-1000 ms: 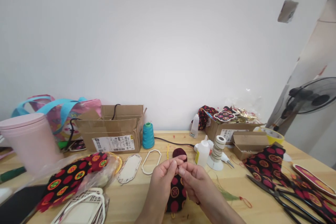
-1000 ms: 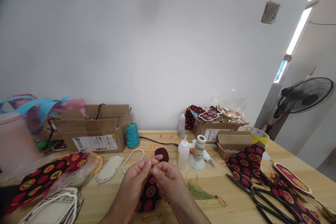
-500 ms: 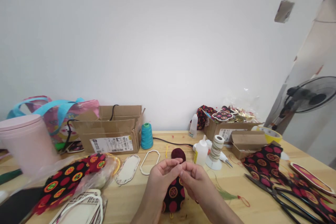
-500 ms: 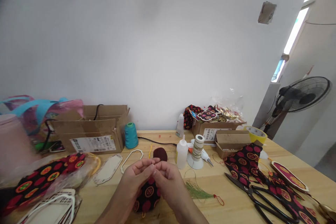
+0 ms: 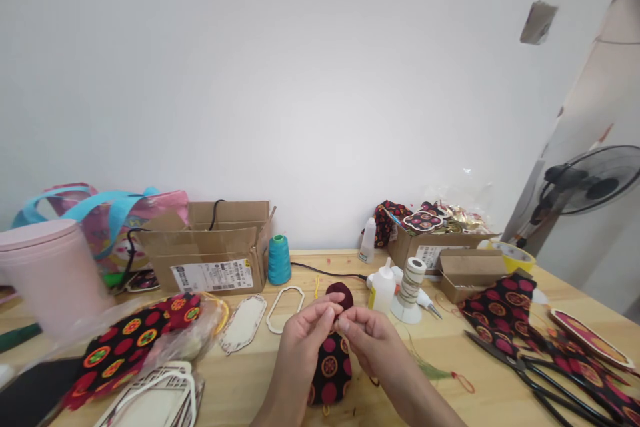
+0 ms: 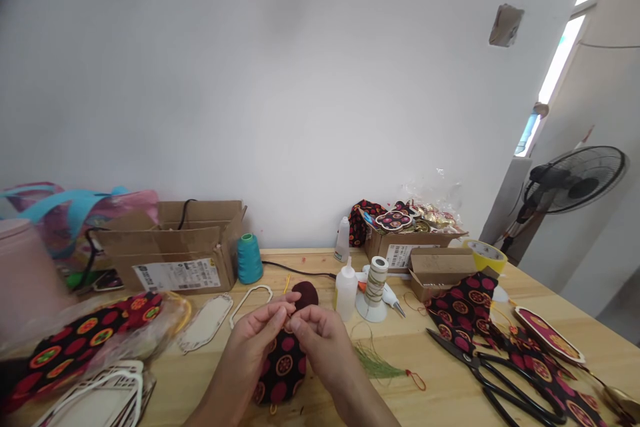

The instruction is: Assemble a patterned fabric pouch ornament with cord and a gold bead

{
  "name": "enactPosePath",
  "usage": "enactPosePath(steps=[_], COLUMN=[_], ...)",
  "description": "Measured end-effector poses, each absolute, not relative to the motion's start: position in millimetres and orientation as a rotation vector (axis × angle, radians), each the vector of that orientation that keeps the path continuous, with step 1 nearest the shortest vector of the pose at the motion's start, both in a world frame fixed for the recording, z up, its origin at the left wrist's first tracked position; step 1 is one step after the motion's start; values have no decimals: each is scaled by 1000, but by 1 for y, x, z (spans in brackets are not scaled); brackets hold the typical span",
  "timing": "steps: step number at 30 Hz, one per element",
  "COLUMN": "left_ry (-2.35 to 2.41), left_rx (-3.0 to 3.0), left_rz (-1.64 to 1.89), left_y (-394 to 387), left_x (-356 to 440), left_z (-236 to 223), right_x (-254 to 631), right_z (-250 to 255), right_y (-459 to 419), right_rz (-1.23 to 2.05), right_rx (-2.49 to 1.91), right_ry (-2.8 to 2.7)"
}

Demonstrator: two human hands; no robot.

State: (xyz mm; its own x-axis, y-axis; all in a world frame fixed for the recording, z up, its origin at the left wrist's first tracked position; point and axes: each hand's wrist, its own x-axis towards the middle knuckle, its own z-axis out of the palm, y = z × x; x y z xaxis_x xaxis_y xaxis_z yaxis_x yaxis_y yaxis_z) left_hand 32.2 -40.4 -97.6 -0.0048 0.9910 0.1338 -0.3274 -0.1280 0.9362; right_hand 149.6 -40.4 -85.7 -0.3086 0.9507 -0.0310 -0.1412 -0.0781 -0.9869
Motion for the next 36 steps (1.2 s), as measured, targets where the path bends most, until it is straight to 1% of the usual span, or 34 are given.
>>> enactPosePath(steps=[12,16,19,23,30,36], left_ry=[877,1036,1170,1197,1212,1262], left_rx=[974,1223,1572,2014,2093,2329], left_rz=[1386,1276,1043,725,622,527], left_y=[-38,-38,-46,-64,-67,-61], left_x=[29,22,13,2,-16,-18], left_z=[-91,-88,-79,-74,-101,-96], right_x=[152,154,155,156,157,155], right_z=[-80,-79,-77,-77,-80,-83], right_y=[-41,-40,-40,-38,-37,-36], right_rz=[1542,1471,1378,1298,1213,1182], right_rx=[-1003,-1037,-1052,-1029,-954,-930], right_ry=[-1263,-1268,-1267,-1252,-1296,-1432])
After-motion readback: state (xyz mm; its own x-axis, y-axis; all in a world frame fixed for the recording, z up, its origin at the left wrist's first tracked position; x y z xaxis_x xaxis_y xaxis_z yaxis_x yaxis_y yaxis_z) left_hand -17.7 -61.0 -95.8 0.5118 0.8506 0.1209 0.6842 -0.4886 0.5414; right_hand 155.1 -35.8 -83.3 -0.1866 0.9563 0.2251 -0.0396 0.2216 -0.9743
